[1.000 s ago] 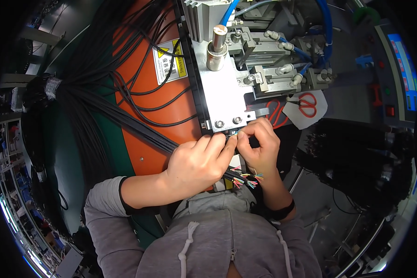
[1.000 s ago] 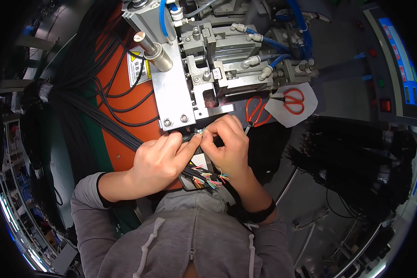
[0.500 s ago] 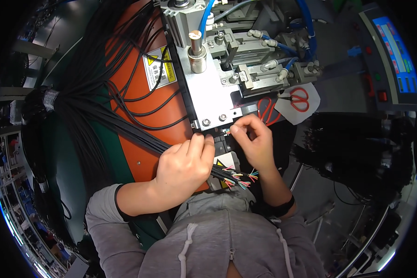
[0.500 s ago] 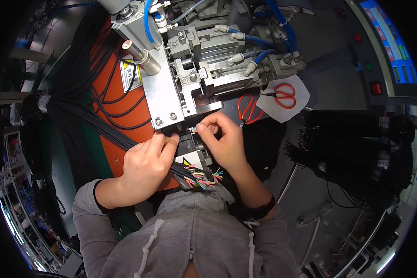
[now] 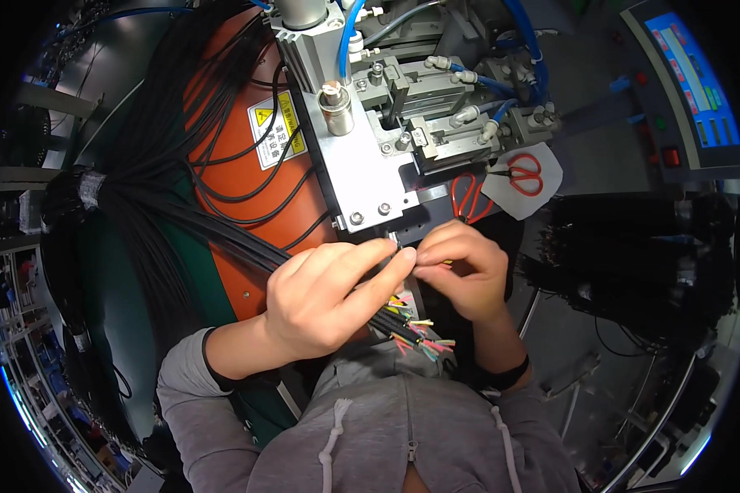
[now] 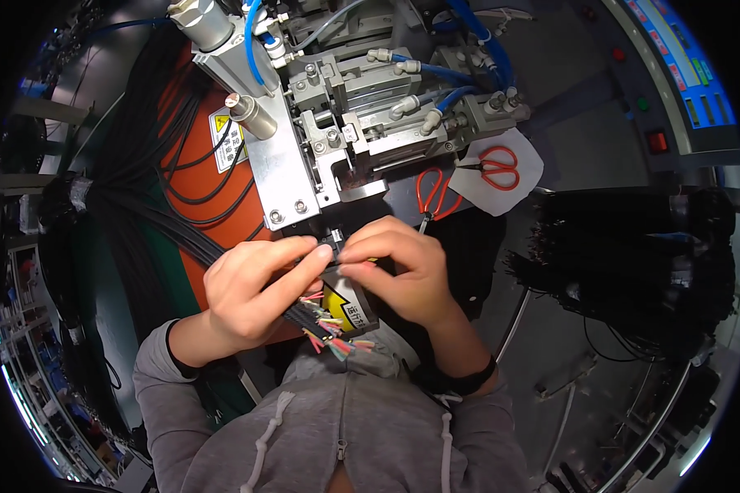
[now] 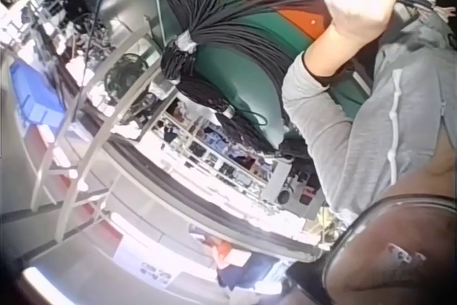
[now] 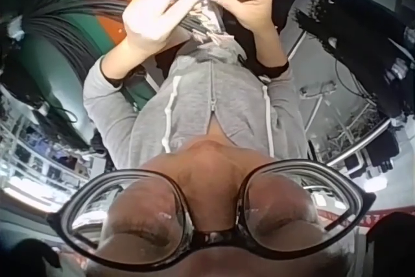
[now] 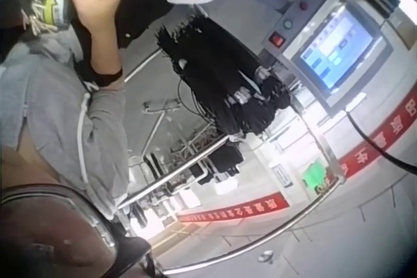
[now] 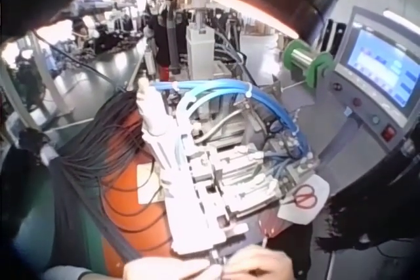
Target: The person gathers a bundle of cables, separates a single cable, and inserts the wire ends into a crimping machine. After repeating this for several cables, they hang the bundle on a metal rack and retrieve a new bundle to continue the task.
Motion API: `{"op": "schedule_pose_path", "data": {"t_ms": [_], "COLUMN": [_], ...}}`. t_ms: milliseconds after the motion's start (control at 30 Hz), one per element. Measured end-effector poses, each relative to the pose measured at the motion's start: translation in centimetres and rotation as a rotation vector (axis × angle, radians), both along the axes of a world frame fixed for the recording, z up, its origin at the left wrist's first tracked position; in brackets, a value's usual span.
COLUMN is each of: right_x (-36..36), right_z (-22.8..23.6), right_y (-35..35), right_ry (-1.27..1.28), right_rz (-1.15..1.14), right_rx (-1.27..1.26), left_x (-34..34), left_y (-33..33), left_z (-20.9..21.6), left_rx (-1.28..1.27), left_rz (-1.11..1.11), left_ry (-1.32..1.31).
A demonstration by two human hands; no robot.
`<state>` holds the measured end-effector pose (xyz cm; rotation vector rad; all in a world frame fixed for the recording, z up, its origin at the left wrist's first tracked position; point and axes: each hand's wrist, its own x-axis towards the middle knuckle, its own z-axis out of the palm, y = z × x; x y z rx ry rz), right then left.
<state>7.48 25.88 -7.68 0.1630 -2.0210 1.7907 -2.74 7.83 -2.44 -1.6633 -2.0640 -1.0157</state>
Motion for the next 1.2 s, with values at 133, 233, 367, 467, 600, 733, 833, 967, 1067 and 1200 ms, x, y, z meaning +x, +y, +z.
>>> {"op": "schedule_pose_path", "data": {"t_ms": [133, 233, 367, 467, 600, 733, 833, 967, 1067, 1200], "right_x": [-0.6, -0.6, -1.4, -1.4, -1.4, -1.8, -2.0, -2.0, -1.6, -2.0], "right_z": [0.7, 0.4, 1.1, 1.4, 1.1, 0.2, 0.0, 0.8, 1.2, 1.2], "right_y": [-1.4, -2.7, -1.8, -1.7, -1.6, -1.3, -1.1, -0.7, -0.9, -0.8], "right_ry": [0.002, 0.086, 0.223, 0.287, 0.325, 0.321, 0.299, 0.322, 0.270, 0.038], "right_rz": [-0.062, -0.161, -0.219, -0.257, -0.291, -0.173, -0.075, -0.111, -0.099, -0.041], "right_rx": [0.029, -0.118, 0.147, 0.353, 0.369, 0.157, -0.053, 0.173, 0.255, -0.027], "left_x": [0.2, 0.1, 0.0, 0.1, 0.0, 0.2, 0.1, 0.0, 0.0, 0.1], "left_y": [-0.5, -0.4, -0.2, -0.1, 0.0, 0.4, 0.3, 0.2, 0.2, 0.1], "left_z": [-0.4, -0.8, -1.1, -0.9, -0.9, -1.1, -1.3, -1.2, -1.2, -1.2], "left_rx": [-0.141, -0.131, -0.022, -0.015, -0.051, 0.016, 0.012, 0.020, 0.028, -0.001], "left_rz": [-0.017, -0.038, -0.044, -0.006, -0.020, -0.029, -0.045, -0.043, -0.040, -0.044], "left_ry": [-0.114, -0.234, -0.251, -0.237, -0.238, -0.238, -0.227, -0.209, -0.211, -0.236]}}
